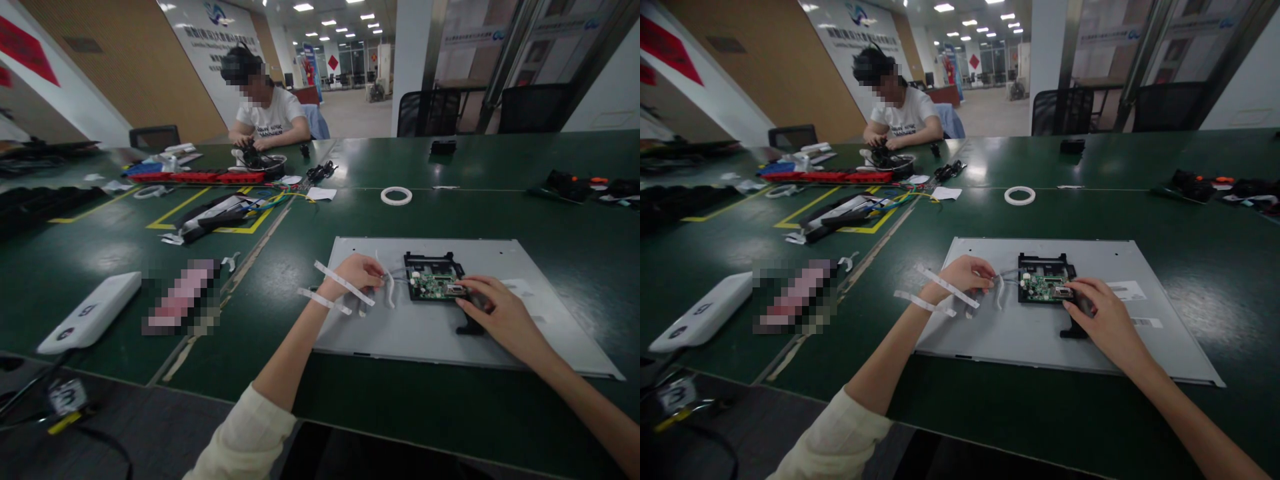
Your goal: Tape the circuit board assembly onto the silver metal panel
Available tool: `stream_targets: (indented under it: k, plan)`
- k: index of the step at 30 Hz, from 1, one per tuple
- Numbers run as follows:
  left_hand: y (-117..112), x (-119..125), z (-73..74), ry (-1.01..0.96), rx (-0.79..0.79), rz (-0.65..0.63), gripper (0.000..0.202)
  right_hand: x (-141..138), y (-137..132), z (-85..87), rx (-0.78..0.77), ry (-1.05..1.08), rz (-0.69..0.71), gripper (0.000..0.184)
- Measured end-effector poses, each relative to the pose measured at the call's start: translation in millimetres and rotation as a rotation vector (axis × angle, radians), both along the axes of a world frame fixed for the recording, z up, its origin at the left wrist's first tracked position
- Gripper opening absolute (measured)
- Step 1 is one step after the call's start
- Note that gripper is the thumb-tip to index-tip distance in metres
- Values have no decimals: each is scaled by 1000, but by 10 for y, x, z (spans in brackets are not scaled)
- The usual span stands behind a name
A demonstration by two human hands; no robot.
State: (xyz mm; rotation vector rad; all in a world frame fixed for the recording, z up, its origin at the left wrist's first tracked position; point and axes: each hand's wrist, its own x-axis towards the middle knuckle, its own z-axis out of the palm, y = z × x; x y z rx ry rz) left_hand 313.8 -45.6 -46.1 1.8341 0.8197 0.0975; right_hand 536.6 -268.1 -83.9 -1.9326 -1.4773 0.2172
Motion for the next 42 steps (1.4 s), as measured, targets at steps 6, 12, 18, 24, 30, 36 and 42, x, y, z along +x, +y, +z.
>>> stream_targets:
  k: [6,12,18,24,30,36,42]
  plan:
    - [38,-15,-8,12,254,-50,16,-7,11,-31,7,-19,2,39]
    - [45,-28,12,33,309,-55,15,6,-1,-18,9,-163,36,41]
    - [47,-31,4,3,278,-64,16,72,-20,-98,-104,-330,72,57]
    - [79,-52,-27,20,285,-81,15,-21,-68,-168,-179,-365,55,58]
    - [150,-128,2,86,299,-111,17,-246,-81,-126,-163,-336,26,61]
    - [215,-185,44,127,308,-126,17,-297,-30,-111,-31,-219,51,45]
    - [204,-181,47,108,321,-144,15,-187,-8,-65,55,-103,71,32]
